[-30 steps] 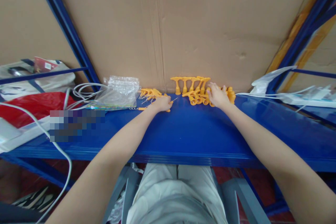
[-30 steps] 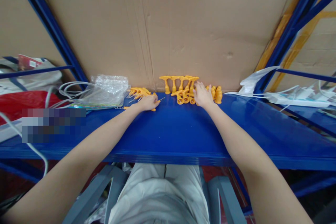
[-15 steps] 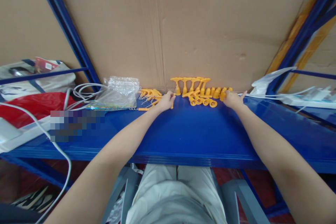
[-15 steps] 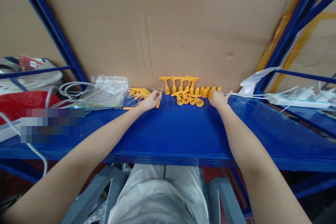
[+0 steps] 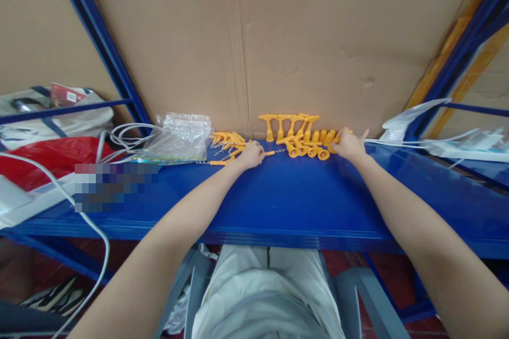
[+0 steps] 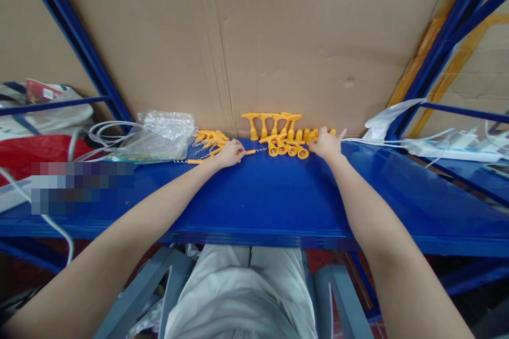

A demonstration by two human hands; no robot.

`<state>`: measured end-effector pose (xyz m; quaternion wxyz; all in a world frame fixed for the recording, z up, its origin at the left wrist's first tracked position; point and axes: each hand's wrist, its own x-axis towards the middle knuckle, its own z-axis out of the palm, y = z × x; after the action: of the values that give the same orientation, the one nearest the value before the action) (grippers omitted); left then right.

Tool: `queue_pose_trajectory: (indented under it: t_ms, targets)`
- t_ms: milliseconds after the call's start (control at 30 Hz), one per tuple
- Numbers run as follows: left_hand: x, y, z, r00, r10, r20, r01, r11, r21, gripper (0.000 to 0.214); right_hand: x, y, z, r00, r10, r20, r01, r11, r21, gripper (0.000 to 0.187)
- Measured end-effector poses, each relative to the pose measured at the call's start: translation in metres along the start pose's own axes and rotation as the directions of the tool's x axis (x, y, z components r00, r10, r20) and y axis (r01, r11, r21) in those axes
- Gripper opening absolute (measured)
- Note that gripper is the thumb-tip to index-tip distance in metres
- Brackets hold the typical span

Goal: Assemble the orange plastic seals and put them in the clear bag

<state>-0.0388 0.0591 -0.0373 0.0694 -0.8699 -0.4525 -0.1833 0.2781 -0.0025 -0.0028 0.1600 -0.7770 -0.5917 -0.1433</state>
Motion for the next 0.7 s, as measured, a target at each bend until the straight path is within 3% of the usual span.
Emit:
queue_pose_trajectory:
  t_ms: [133,267,367,467,700]
  targets:
    - [-0.006,0.007,-0.008,0.996,-0.089,0.009,0.088,0.993,0.08,0.025,0.006,0.005,0.011,0.997,-0.049,0.067,0.05,0.998,-0.025,0.044]
    - [-0.012,0.014,-0.024,0.978,-0.206,0.014,0.202,0.971,0.129,0.031,0.01,0.009,0.016,0.996,-0.075,0.057,0.077,0.997,-0.029,0.039]
    - [-0.012,0.017,-0.032,0.946,-0.287,0.148,0.273,0.956,0.106,0.03,0.01,0.007,0.014,0.997,-0.073,-0.005,0.073,0.997,-0.015,0.038]
    - [-0.011,0.016,-0.035,0.94,-0.252,0.229,0.243,0.968,0.069,0.021,0.009,0.002,0.013,0.984,-0.145,-0.101,0.148,0.989,0.021,0.033]
    - [-0.014,0.017,-0.032,0.987,-0.161,0.024,0.161,0.987,-0.017,0.033,0.005,-0.016,0.01,0.895,-0.351,-0.274,0.39,0.915,0.103,0.043]
